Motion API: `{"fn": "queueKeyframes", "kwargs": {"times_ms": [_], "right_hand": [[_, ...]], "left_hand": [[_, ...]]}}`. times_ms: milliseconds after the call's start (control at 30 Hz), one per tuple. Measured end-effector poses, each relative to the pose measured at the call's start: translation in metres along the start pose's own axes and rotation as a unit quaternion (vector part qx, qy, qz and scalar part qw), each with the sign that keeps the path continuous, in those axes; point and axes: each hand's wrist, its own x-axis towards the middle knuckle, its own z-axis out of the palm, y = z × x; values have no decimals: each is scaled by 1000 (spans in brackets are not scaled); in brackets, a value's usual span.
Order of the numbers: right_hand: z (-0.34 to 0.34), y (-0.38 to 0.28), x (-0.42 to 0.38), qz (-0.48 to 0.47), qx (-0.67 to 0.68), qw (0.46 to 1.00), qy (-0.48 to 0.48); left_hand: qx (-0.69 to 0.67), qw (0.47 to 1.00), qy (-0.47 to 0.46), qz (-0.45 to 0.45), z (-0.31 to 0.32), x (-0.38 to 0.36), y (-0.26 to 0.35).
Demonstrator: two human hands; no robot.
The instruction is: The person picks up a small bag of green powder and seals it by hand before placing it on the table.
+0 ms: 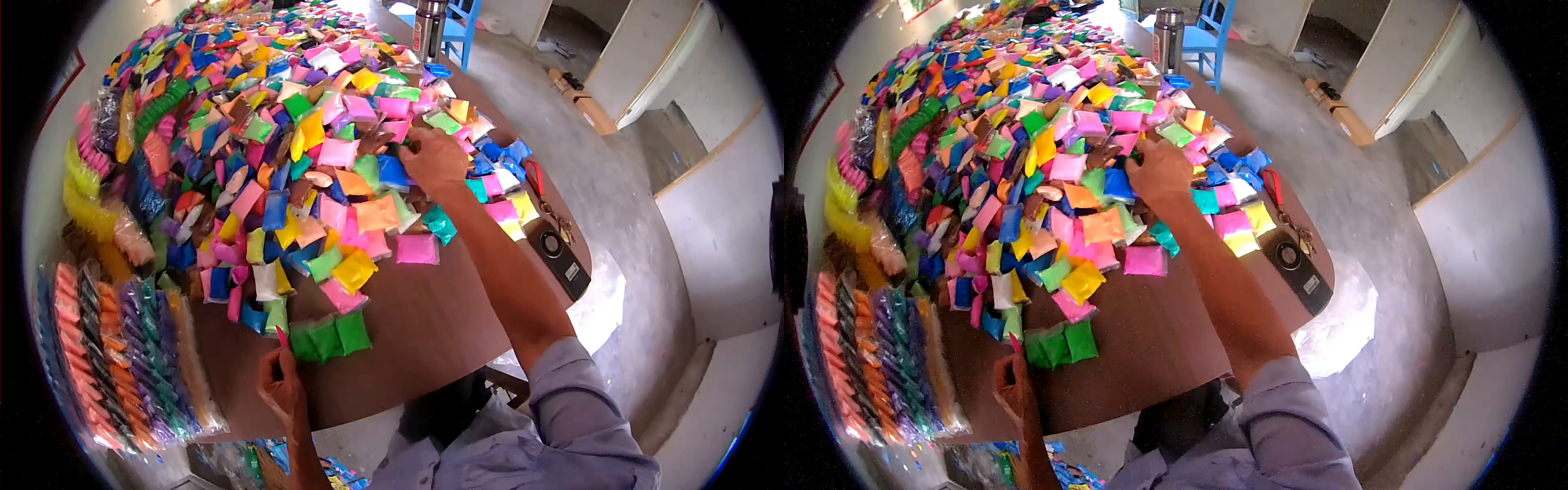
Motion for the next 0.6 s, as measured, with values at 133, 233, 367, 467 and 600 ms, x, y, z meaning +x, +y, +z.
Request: {"fn": "queueKeyframes", "kwargs": {"times_ms": [133, 233, 367, 467, 600], "right_hand": [[20, 5, -3, -34, 79, 993, 80], [17, -5, -13, 34, 143, 979, 144], [-10, 5, -36, 20, 267, 940, 214], [-43, 13, -80, 92, 413, 889, 174], [-86, 17, -177, 260, 497, 827, 33]], "left_hand": [[16, 999, 11, 27, 2, 1, -9], [27, 999, 8, 19, 3, 0, -8], [47, 999, 5, 26, -1, -1, -6], [34, 998, 30, 44, 3, 1, -9], [48, 995, 30, 81, 1, 5, -28]]}}
